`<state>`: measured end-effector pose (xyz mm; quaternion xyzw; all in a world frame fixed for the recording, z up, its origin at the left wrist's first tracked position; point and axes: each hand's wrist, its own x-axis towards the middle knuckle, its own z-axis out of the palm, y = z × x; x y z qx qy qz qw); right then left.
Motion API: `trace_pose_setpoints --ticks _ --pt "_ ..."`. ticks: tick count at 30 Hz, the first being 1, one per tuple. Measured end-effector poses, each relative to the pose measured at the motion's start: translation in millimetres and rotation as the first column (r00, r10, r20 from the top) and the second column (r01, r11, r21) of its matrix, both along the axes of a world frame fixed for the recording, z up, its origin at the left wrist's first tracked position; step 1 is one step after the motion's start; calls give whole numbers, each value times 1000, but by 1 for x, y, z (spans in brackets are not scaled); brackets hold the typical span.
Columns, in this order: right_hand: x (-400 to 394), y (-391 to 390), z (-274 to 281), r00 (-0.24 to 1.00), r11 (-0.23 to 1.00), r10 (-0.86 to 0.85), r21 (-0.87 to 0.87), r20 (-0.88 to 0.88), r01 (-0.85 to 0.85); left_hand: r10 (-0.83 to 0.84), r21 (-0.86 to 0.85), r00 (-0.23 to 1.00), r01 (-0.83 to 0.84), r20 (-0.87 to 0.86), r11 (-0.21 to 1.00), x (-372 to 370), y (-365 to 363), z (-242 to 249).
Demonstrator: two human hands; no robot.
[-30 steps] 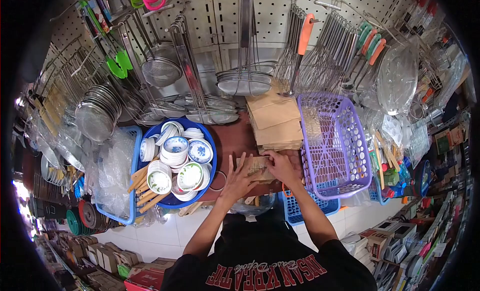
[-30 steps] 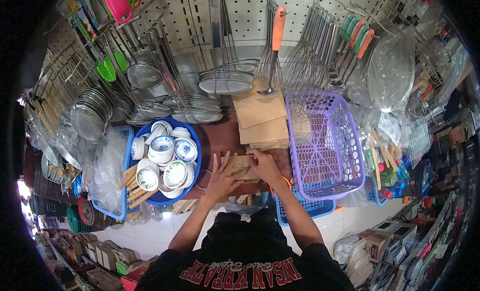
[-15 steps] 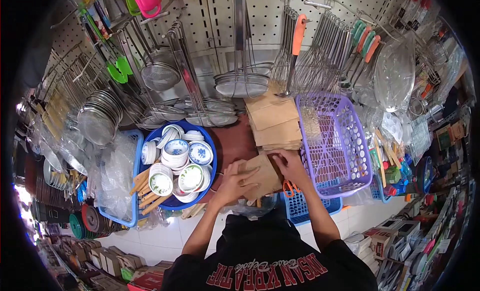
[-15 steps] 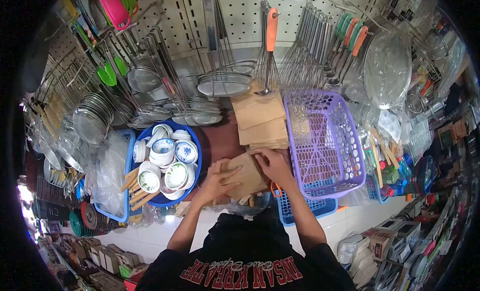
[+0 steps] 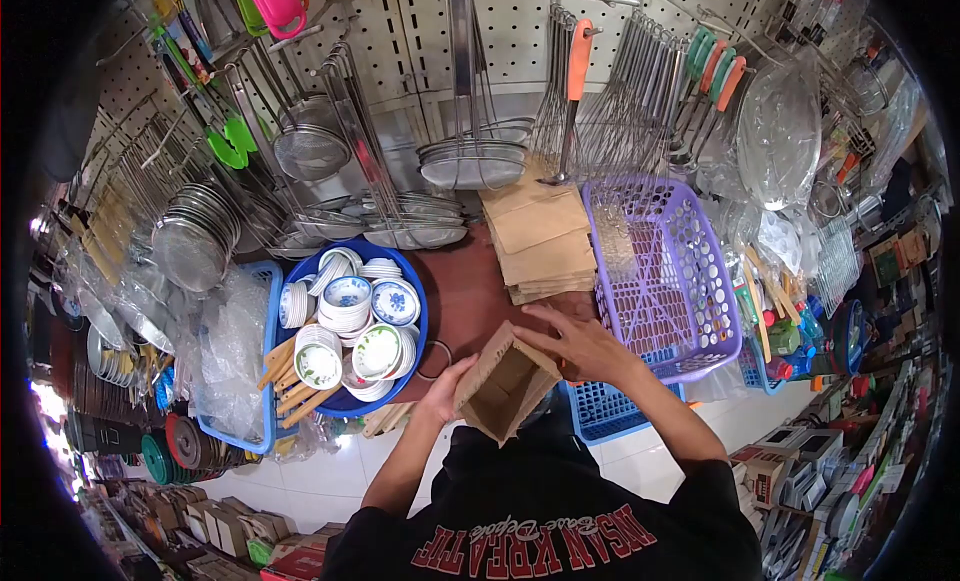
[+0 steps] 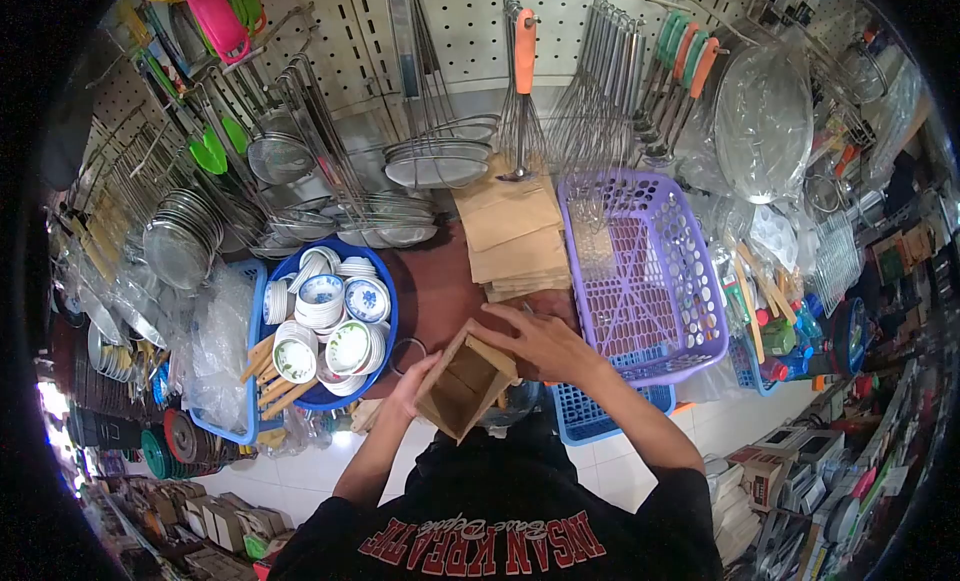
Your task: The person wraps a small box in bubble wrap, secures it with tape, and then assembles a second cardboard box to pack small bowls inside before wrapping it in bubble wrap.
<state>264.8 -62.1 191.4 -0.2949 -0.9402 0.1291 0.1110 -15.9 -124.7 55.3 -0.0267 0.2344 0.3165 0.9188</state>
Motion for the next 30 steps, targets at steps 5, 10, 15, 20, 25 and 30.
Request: trace_pose_setpoints --ticks 5,10,15,20,25,30 --pt "-5 2 -11 962 958 122 -222 -246 -178 63 231 974 -12 -217 973 3 -8 -37" --pt "-13 -2 -3 980 877 27 -465 -199 -119 5 -53 998 -8 -60 999 -5 -4 -61" --pt "-7 4 -38 988 863 -46 -504 -150 -37 -73 -74 992 81 106 994 6 -5 -11" --pt "-13 -9 -58 958 841 -250 -522 -137 145 129 -65 992 -128 11 990 6 -13 -38" --pt "-21 -4 -117 868 795 -400 -582 -293 170 279 -64 955 -286 -102 956 6 -18 -75" --pt "-22 -6 -172 812 744 -494 -634 -309 211 391 22 878 -401 -276 916 14 -32 -71"
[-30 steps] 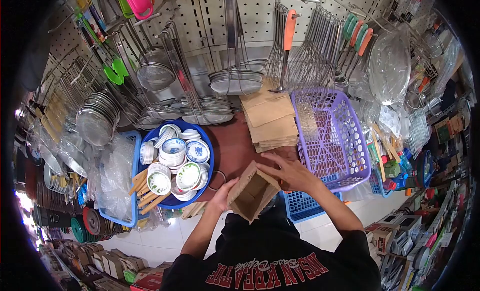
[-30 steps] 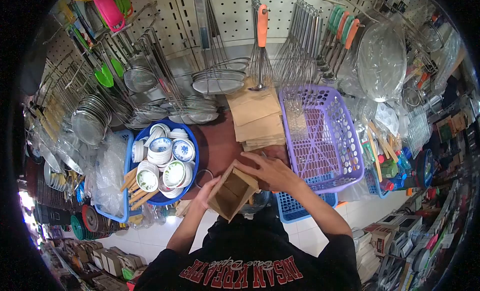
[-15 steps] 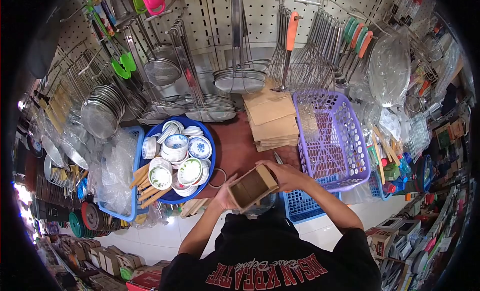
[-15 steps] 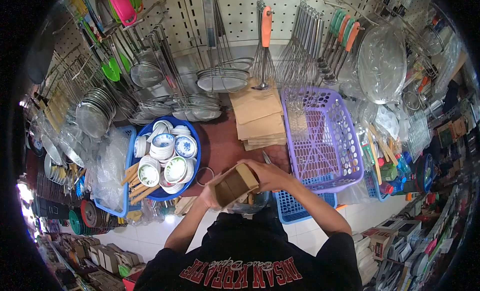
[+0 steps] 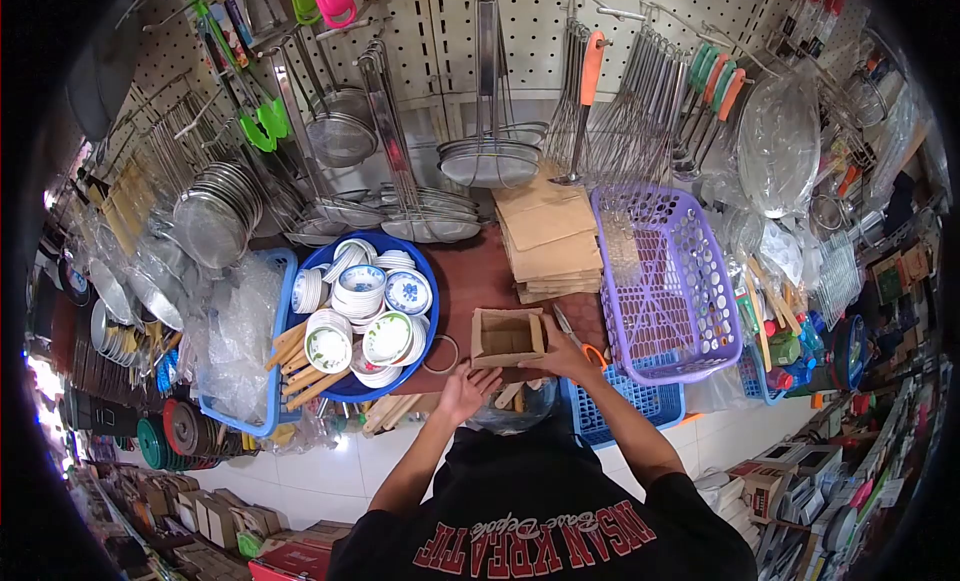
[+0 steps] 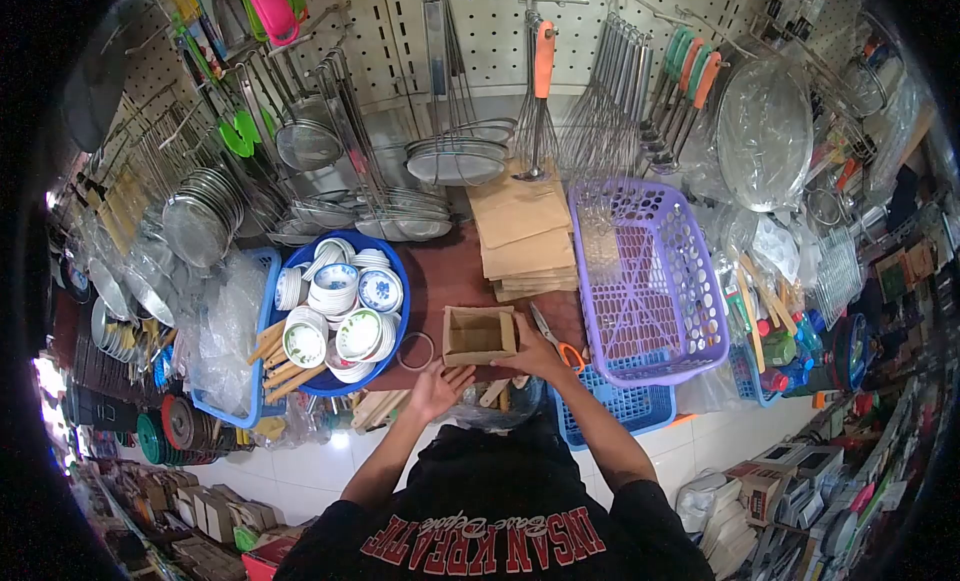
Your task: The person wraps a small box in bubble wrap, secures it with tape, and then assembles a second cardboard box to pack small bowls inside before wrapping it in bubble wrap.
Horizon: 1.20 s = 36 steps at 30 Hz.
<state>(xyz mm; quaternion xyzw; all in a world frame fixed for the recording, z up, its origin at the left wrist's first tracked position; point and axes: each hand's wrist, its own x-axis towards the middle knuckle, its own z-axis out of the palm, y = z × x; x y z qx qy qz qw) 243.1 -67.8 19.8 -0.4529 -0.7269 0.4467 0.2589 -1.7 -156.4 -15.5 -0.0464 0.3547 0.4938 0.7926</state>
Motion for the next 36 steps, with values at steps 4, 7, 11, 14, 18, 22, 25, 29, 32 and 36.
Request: trace_pose_setpoints --ticks 4,7,11,14,18,22,25,29,32,36 --pt "-2 -4 15 994 998 6 -63 112 1 -86 -60 993 82 -85 995 2 -11 20" --pt "1 -1 18 984 999 41 -12 175 -40 -378 27 901 393 -213 919 0 -18 48" --pt "4 2 13 968 998 48 23 246 -55 -165 194 507 581 -846 790 17 -19 84" --pt "3 2 14 954 997 42 46 298 -59 356 363 160 688 -921 629 23 10 119" --pt "1 -1 18 943 996 18 79 332 -47 401 171 -51 849 -915 500 24 51 109" --pt "0 -2 8 956 994 -10 104 294 -22 353 -283 -448 857 -821 430 17 59 90" --pt "3 -5 35 885 1000 31 -14 464 -27 381 -253 -440 857 -813 449 9 48 81" --pt "6 -4 48 876 934 -236 348 422 84 419 -114 -341 870 -842 481 3 48 51" --pt "-45 -21 125 977 977 -196 -71 80 201 438 19 -211 885 -874 465 1 51 59" --pt "-74 -25 60 995 971 -50 238 84 29 470 232 8 877 -883 421 -8 62 41"
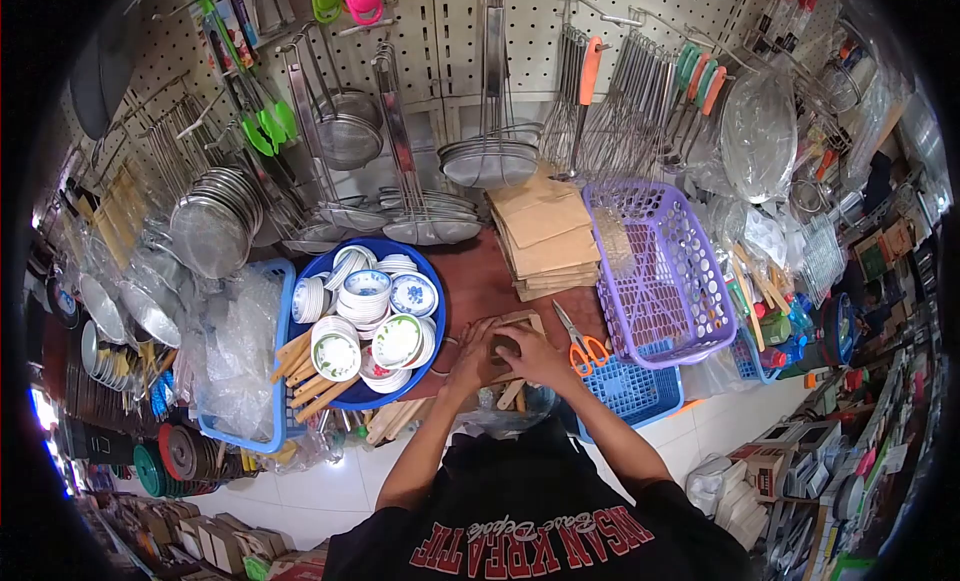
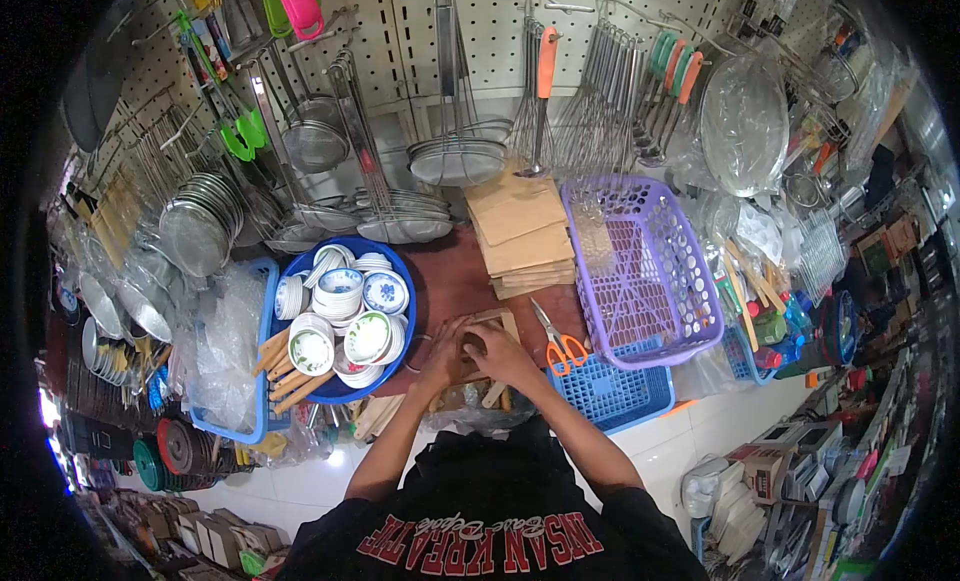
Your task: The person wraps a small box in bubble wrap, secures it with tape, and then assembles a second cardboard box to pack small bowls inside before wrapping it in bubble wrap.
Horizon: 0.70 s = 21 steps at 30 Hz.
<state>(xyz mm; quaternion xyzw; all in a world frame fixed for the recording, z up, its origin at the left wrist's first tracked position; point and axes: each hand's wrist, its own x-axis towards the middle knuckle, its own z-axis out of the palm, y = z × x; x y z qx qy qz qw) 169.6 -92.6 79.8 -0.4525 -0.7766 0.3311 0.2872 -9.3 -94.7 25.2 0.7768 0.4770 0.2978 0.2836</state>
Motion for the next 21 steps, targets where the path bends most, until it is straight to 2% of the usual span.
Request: trace_pose_setpoints --ticks 2,5,8,11,14,17,21 --pt "1 -4 -14 932 989 -145 64 333 131 -1 7 998 0 63 1000 -2 -4 -10" --pt "7 -7 47 845 972 -145 -88 515 220 11 26 996 -13 90 1000 -2 -7 -9" --pt "34 8 15 803 988 -48 -92 593 127 47 -8 993 -46 108 999 -3 -8 -11" --pt "57 19 -9 907 988 99 -149 409 -40 97 -67 986 -89 135 994 -5 -11 -10" --pt "71 18 -26 936 994 113 -53 335 -101 114 -65 980 -105 162 992 -8 -11 -22" --pt "77 21 -54 992 958 109 -273 56 -90 86 -29 986 -83 142 996 -10 -10 -24" --pt "73 22 -51 995 966 97 -244 34 -86 92 -33 994 -90 66 995 -13 -11 -21"
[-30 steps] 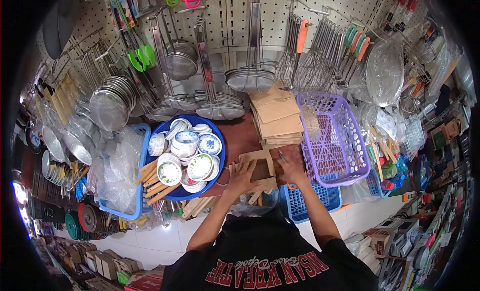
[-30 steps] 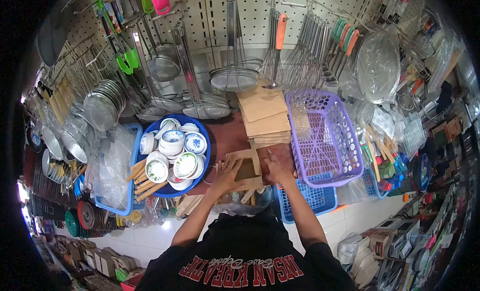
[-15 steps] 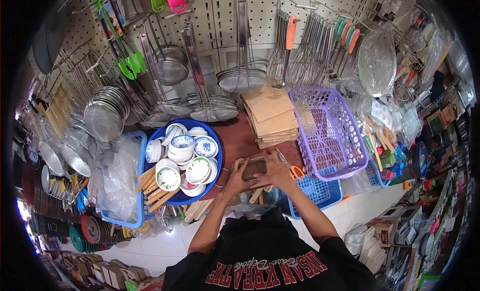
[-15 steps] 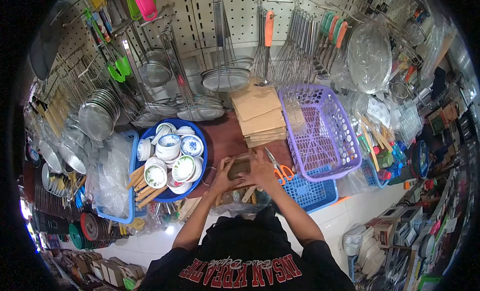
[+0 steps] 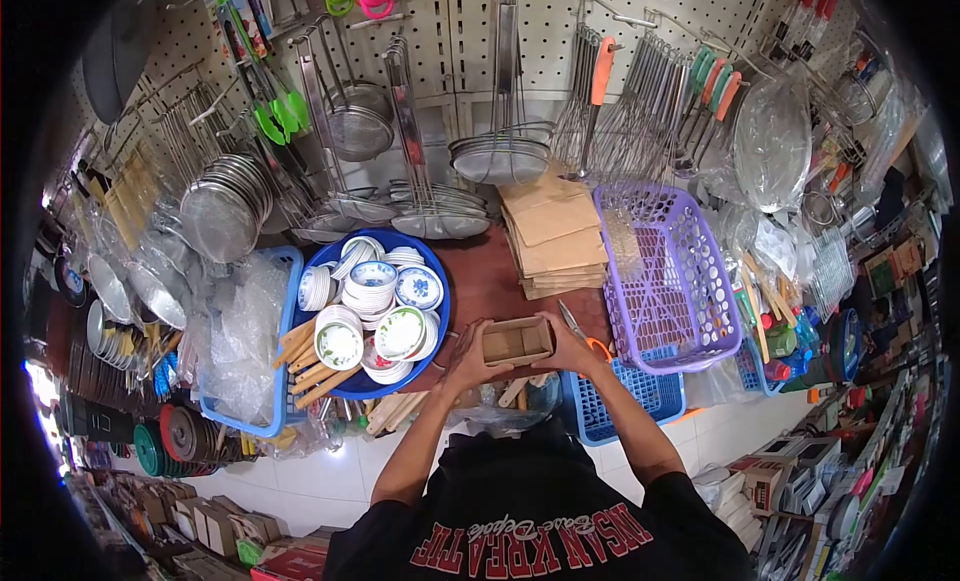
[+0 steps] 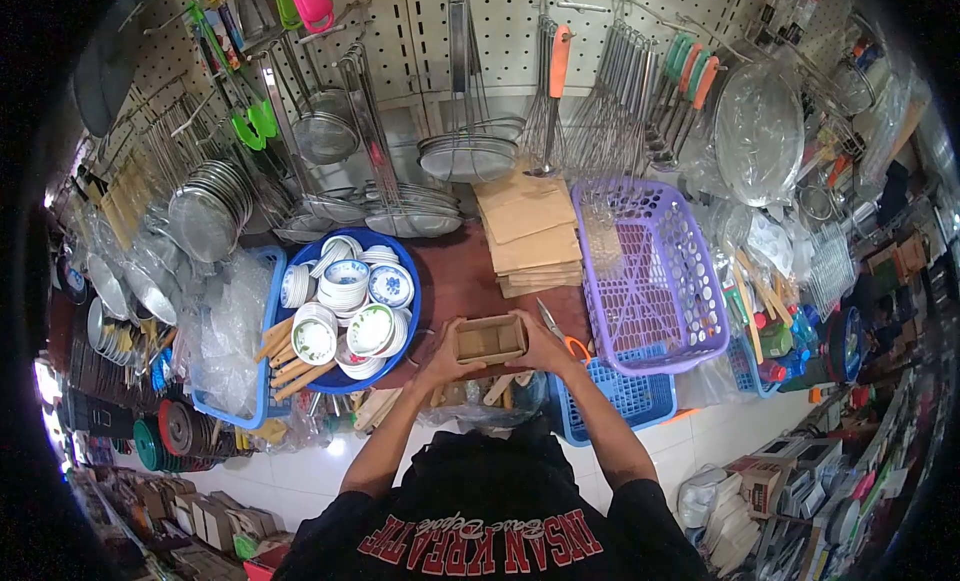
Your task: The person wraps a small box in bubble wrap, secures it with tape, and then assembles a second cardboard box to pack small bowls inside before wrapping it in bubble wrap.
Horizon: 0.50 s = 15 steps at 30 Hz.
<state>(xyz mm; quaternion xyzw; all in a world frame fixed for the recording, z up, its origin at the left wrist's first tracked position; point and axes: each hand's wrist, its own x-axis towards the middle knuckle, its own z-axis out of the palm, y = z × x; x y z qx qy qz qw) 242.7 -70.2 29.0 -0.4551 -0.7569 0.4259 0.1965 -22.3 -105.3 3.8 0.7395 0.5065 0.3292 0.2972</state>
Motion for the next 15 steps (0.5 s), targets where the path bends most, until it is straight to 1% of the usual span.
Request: trace_pose_setpoints --ticks 2,4,5,7,8,10,11,13,14,15 --pt "0 0 -8 998 998 10 65 -67 -5 9 -9 1000 -10 -21 1000 2 0 2" --pt "-1 -1 -14 994 1000 -20 8 -110 21 29 -20 999 -30 -37 999 3 -2 8" --pt "-1 -1 -17 991 999 -35 -22 -130 32 41 -41 999 -41 -14 998 4 -3 10" --pt "-1 -2 -16 998 999 -40 -7 -44 40 66 -84 997 -63 30 994 5 -5 9" --pt "-1 -1 -15 999 999 -42 1 -1 42 68 -61 998 -67 9 996 4 -4 10" --pt "-2 -1 -26 998 998 -57 39 -12 57 64 -20 997 -65 -34 998 5 -4 8" --pt "-1 -1 -31 998 996 -68 58 -16 68 65 -33 997 -66 -31 997 6 -4 8" --pt "1 1 -34 998 997 -34 73 -45 37 72 -59 997 -73 -29 996 6 -4 14" --pt "1 2 -36 998 997 -15 79 -59 20 68 -57 996 -71 -53 996 5 -4 16" --pt "1 1 -34 998 996 -31 78 -51 35 64 -57 995 -69 -77 996 6 -4 23"
